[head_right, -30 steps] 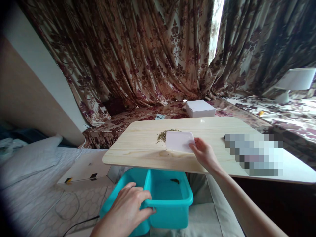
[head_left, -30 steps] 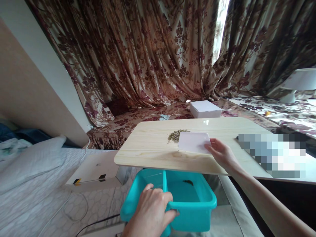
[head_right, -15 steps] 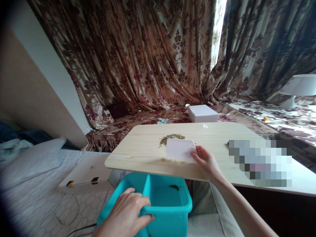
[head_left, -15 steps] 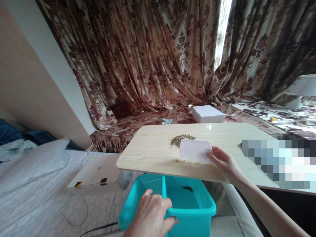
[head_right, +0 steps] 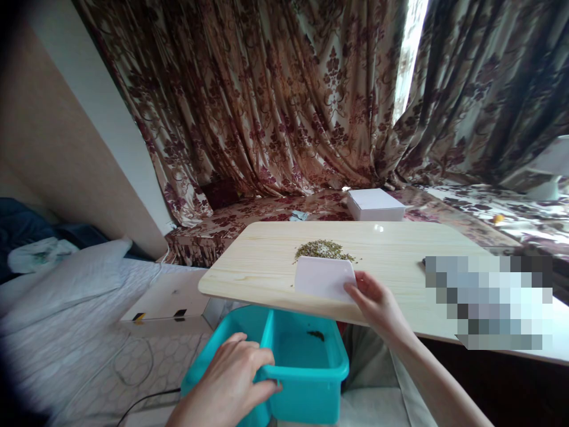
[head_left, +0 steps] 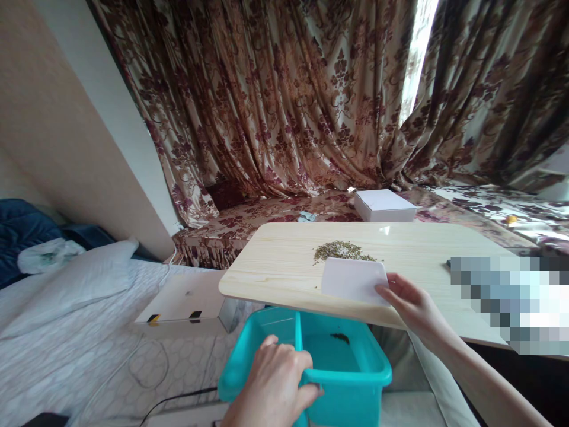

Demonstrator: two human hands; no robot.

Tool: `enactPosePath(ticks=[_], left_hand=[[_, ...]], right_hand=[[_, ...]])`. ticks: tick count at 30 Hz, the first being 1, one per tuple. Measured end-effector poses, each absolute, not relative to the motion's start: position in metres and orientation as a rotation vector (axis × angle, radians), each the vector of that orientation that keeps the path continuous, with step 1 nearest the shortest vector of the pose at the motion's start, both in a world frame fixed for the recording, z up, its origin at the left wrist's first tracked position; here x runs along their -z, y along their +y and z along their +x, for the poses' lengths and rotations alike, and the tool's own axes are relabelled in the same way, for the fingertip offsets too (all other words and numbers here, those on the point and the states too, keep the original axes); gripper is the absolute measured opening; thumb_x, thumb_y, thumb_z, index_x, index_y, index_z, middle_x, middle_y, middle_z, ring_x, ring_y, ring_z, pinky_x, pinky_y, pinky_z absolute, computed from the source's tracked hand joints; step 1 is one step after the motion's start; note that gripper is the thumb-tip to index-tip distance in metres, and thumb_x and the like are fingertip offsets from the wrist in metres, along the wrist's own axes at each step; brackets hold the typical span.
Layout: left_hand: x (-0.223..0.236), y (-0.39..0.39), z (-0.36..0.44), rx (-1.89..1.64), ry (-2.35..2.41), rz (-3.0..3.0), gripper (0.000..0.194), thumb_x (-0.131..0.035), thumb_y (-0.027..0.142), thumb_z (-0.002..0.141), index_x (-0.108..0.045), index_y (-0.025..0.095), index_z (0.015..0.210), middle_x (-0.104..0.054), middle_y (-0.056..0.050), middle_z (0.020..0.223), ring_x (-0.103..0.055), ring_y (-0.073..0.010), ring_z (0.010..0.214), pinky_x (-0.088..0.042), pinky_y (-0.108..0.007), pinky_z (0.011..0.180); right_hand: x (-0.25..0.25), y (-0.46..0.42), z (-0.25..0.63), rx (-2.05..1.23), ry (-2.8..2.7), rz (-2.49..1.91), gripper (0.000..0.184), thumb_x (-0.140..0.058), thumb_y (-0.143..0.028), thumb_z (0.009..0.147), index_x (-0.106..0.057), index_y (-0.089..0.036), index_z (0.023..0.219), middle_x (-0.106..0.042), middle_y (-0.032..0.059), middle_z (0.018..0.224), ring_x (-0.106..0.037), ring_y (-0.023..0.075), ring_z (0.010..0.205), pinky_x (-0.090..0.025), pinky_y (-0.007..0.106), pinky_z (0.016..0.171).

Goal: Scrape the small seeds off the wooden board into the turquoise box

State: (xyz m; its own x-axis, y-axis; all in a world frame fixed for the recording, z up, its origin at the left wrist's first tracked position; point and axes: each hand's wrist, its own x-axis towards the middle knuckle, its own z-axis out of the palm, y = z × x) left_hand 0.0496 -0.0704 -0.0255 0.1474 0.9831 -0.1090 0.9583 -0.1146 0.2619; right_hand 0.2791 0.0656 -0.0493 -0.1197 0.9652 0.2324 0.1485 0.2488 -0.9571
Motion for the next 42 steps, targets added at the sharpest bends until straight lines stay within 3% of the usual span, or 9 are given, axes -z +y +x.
enactPosePath(ticks=[10, 17, 21, 25, 33, 42], left_hand=[[0.034, -0.076, 0.031, -0.125, 1.972, 2.169, 0.016, -0.064, 0.037, 0.075, -0.062, 0.023, 0.067, -0.061, 0.000, 0.068, -0.053, -0.0213, 0.076, -0.034, -0.030, 0.073], [0.036, -0.075, 0.036, -0.138, 1.905, 2.178, 0.014, -0.065, 0.037, 0.075, -0.064, 0.023, 0.070, -0.063, 0.000, 0.070, -0.056, -0.0207, 0.075, -0.035, -0.033, 0.081], [0.033, -0.068, 0.058, -0.030, 1.817, 2.194, 0.015, -0.066, 0.038, 0.074, -0.067, 0.023, 0.077, -0.066, -0.003, 0.080, -0.059, -0.0230, 0.084, -0.029, -0.039, 0.093], [0.025, -0.053, 0.099, 0.247, 1.629, 2.293, 0.024, -0.063, 0.039, 0.075, -0.068, 0.020, 0.089, -0.068, -0.008, 0.085, -0.060, -0.0253, 0.086, -0.029, -0.042, 0.095], [0.009, -0.033, 0.181, 0.466, 1.386, 2.401, 0.029, -0.059, 0.032, 0.081, -0.066, 0.013, 0.102, -0.067, -0.016, 0.091, -0.059, -0.0285, 0.094, -0.025, -0.046, 0.099], [0.001, -0.031, 0.187, 0.478, 1.382, 2.368, 0.027, -0.060, 0.028, 0.081, -0.065, 0.013, 0.103, -0.067, -0.013, 0.095, -0.059, -0.0262, 0.096, -0.022, -0.044, 0.102]], right_hand=[[0.062, 0.091, 0.249, -1.056, -1.504, -1.035, 0.039, -0.065, -0.057, 0.061, -0.057, -0.021, 0.076, -0.071, 0.0066, 0.077, -0.066, 0.0243, 0.077, -0.051, 0.034, 0.068], [0.057, 0.056, 0.272, -1.167, -1.556, -1.032, 0.033, -0.067, -0.048, 0.065, -0.064, -0.020, 0.082, -0.071, 0.0068, 0.081, -0.065, 0.0238, 0.075, -0.052, 0.031, 0.064], [0.050, 0.042, 0.302, -1.027, -1.379, -1.118, 0.036, -0.072, -0.050, 0.057, -0.066, -0.021, 0.078, -0.071, 0.0069, 0.077, -0.065, 0.0255, 0.074, -0.053, 0.030, 0.061], [0.043, 0.045, 0.338, -0.843, -1.259, -1.227, 0.034, -0.074, -0.047, 0.051, -0.065, -0.023, 0.073, -0.071, 0.0041, 0.073, -0.066, 0.0244, 0.072, -0.053, 0.030, 0.060], [0.044, 0.072, 0.369, -0.756, -1.238, -1.299, 0.035, -0.074, -0.046, 0.050, -0.062, -0.023, 0.075, -0.071, 0.0040, 0.070, -0.066, 0.0251, 0.071, -0.053, 0.033, 0.063], [0.054, 0.094, 0.348, -0.815, -1.358, -1.165, 0.041, -0.069, -0.055, 0.057, -0.060, -0.021, 0.079, -0.072, 0.0079, 0.077, -0.068, 0.0248, 0.075, -0.053, 0.034, 0.068]])
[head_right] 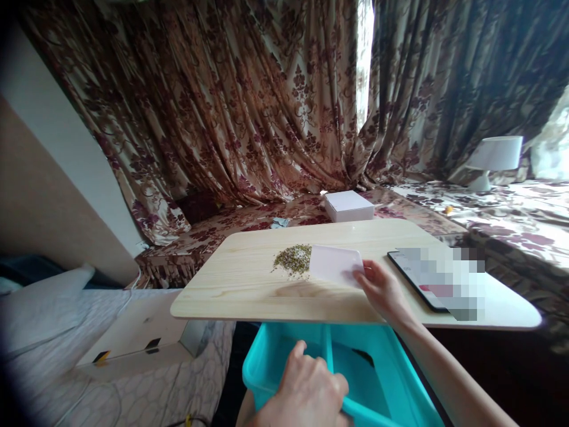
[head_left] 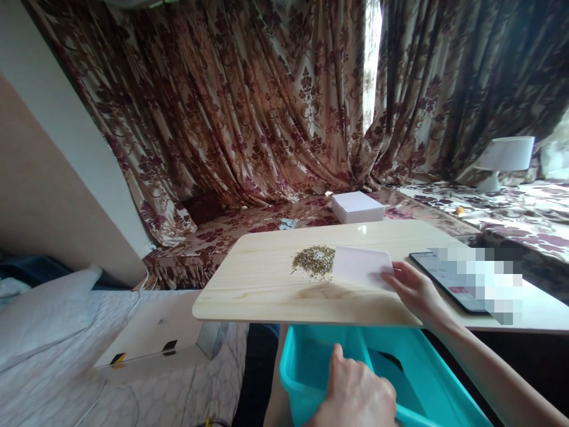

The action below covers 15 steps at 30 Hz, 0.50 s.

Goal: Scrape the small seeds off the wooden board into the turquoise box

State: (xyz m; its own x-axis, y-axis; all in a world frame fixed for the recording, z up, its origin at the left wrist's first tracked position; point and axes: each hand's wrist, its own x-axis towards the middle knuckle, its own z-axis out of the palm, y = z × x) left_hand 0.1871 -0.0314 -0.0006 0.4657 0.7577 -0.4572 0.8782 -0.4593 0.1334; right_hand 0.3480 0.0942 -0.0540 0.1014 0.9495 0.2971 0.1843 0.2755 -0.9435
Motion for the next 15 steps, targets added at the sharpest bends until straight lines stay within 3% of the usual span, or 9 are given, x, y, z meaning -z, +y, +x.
enactPosePath(ticks=[10, 15], left_hand=[[0.026, -0.030, 0.180, 0.223, 1.375, 2.518, 0.018, -0.063, 0.035, 0.076, -0.068, 0.020, 0.084, -0.068, -0.007, 0.076, -0.061, -0.0237, 0.074, -0.031, -0.047, 0.091], [0.029, -0.032, 0.180, 0.248, 1.397, 2.547, 0.019, -0.062, 0.038, 0.078, -0.067, 0.020, 0.082, -0.066, -0.006, 0.074, -0.059, -0.0225, 0.073, -0.031, -0.046, 0.090]], right_hand=[[0.063, 0.102, 0.338, -0.868, -1.400, -1.132, 0.043, -0.068, -0.055, 0.059, -0.058, -0.020, 0.081, -0.073, 0.0086, 0.077, -0.068, 0.0236, 0.074, -0.053, 0.034, 0.066], [0.059, 0.101, 0.339, -0.793, -1.399, -1.172, 0.040, -0.067, -0.054, 0.061, -0.058, -0.020, 0.080, -0.073, 0.0090, 0.078, -0.068, 0.0239, 0.075, -0.053, 0.035, 0.067]])
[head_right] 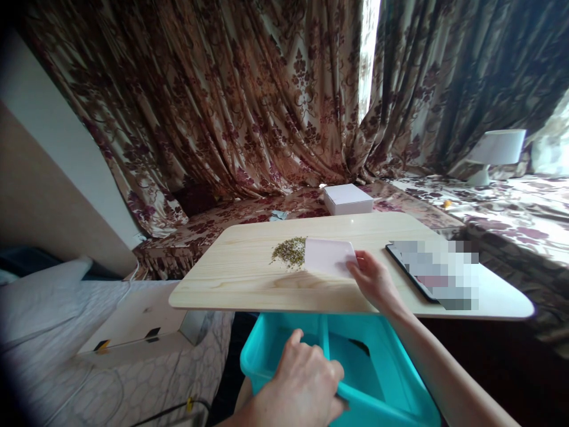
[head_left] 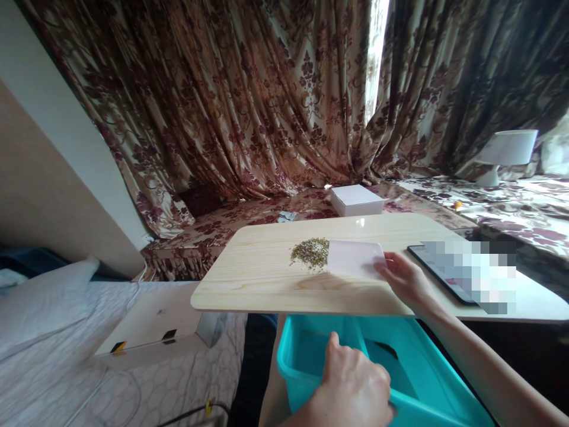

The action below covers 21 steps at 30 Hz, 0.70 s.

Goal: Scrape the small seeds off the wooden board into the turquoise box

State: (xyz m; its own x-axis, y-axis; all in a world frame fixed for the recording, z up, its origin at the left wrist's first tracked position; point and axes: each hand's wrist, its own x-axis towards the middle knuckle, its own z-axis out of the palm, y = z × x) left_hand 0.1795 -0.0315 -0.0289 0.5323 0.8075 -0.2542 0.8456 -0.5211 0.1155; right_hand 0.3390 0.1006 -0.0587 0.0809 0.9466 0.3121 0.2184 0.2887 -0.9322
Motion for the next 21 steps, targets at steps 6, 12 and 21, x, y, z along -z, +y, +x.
enactPosePath(ticks=[6, 12, 21], left_hand=[[0.016, -0.033, 0.180, 0.310, 1.385, 2.509, 0.022, -0.061, 0.037, 0.080, -0.067, 0.018, 0.088, -0.068, -0.009, 0.080, -0.061, -0.0242, 0.079, -0.029, -0.046, 0.094], [0.011, -0.034, 0.181, 0.387, 1.381, 2.468, 0.024, -0.060, 0.038, 0.082, -0.066, 0.017, 0.092, -0.068, -0.010, 0.086, -0.061, -0.0244, 0.085, -0.027, -0.046, 0.097], [0.027, -0.033, 0.177, 0.194, 1.399, 2.546, 0.020, -0.063, 0.039, 0.077, -0.067, 0.020, 0.082, -0.066, -0.006, 0.074, -0.060, -0.0236, 0.073, -0.029, -0.049, 0.091]], right_hand=[[0.060, 0.104, 0.334, -0.820, -1.374, -1.136, 0.044, -0.067, -0.058, 0.059, -0.056, -0.021, 0.079, -0.073, 0.0083, 0.077, -0.069, 0.0227, 0.072, -0.053, 0.034, 0.068], [0.064, 0.104, 0.328, -0.860, -1.403, -1.112, 0.045, -0.066, -0.059, 0.059, -0.056, -0.021, 0.080, -0.073, 0.0085, 0.079, -0.068, 0.0230, 0.074, -0.054, 0.033, 0.066], [0.054, 0.091, 0.336, -0.847, -1.410, -1.170, 0.043, -0.068, -0.057, 0.058, -0.059, -0.021, 0.080, -0.073, 0.0071, 0.079, -0.067, 0.0236, 0.074, -0.053, 0.033, 0.066]])
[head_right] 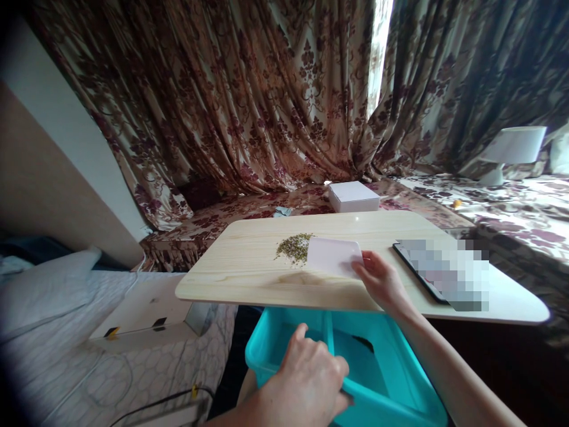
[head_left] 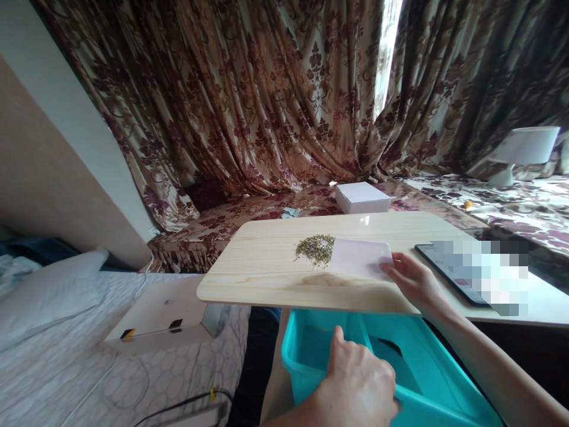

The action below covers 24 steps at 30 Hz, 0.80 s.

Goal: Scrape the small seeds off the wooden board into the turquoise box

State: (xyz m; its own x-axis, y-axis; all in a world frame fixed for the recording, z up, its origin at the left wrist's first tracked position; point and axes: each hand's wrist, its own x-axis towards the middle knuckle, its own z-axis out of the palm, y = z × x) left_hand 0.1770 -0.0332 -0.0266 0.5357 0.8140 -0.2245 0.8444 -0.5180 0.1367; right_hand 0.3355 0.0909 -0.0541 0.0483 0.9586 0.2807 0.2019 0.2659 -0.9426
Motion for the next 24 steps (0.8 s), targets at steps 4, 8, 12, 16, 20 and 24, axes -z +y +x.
enactPosePath(ticks=[4, 8, 12, 16, 20, 24], left_hand=[[0.033, -0.032, 0.177, 0.158, 1.384, 2.561, 0.019, -0.062, 0.039, 0.077, -0.067, 0.021, 0.081, -0.066, -0.006, 0.073, -0.060, -0.0234, 0.073, -0.028, -0.050, 0.091], [0.037, -0.033, 0.178, 0.198, 1.407, 2.563, 0.020, -0.060, 0.038, 0.078, -0.067, 0.020, 0.084, -0.066, -0.007, 0.075, -0.060, -0.0245, 0.075, -0.026, -0.051, 0.092], [0.038, -0.033, 0.178, 0.199, 1.404, 2.567, 0.020, -0.061, 0.038, 0.078, -0.067, 0.020, 0.084, -0.067, -0.007, 0.076, -0.060, -0.0248, 0.076, -0.026, -0.051, 0.093], [0.036, -0.033, 0.176, 0.177, 1.410, 2.556, 0.018, -0.063, 0.037, 0.077, -0.067, 0.020, 0.082, -0.067, -0.007, 0.076, -0.061, -0.0246, 0.076, -0.027, -0.051, 0.093], [0.037, -0.033, 0.175, 0.149, 1.404, 2.561, 0.020, -0.063, 0.038, 0.077, -0.067, 0.019, 0.083, -0.067, -0.008, 0.076, -0.061, -0.0251, 0.077, -0.026, -0.050, 0.093], [0.040, -0.032, 0.176, 0.148, 1.420, 2.580, 0.019, -0.064, 0.037, 0.075, -0.067, 0.020, 0.081, -0.067, -0.008, 0.075, -0.061, -0.0250, 0.075, -0.027, -0.051, 0.092]], right_hand=[[0.058, 0.090, 0.340, -0.870, -1.387, -1.184, 0.044, -0.070, -0.057, 0.055, -0.059, -0.022, 0.079, -0.073, 0.0066, 0.077, -0.067, 0.0239, 0.073, -0.053, 0.034, 0.067], [0.058, 0.085, 0.332, -0.913, -1.415, -1.187, 0.042, -0.069, -0.056, 0.055, -0.059, -0.022, 0.078, -0.073, 0.0058, 0.077, -0.067, 0.0241, 0.074, -0.053, 0.033, 0.067], [0.057, 0.082, 0.323, -0.988, -1.453, -1.164, 0.043, -0.069, -0.057, 0.056, -0.059, -0.021, 0.078, -0.073, 0.0062, 0.078, -0.067, 0.0241, 0.075, -0.052, 0.032, 0.066], [0.058, 0.089, 0.323, -0.935, -1.439, -1.152, 0.045, -0.068, -0.058, 0.056, -0.060, -0.021, 0.079, -0.073, 0.0060, 0.078, -0.067, 0.0240, 0.073, -0.052, 0.033, 0.065], [0.059, 0.097, 0.324, -0.858, -1.438, -1.226, 0.041, -0.067, -0.056, 0.059, -0.060, -0.021, 0.080, -0.073, 0.0060, 0.077, -0.067, 0.0238, 0.073, -0.051, 0.033, 0.065], [0.062, 0.099, 0.318, -0.916, -1.484, -1.177, 0.045, -0.066, -0.059, 0.057, -0.058, -0.021, 0.080, -0.073, 0.0063, 0.077, -0.067, 0.0244, 0.073, -0.052, 0.033, 0.064]])
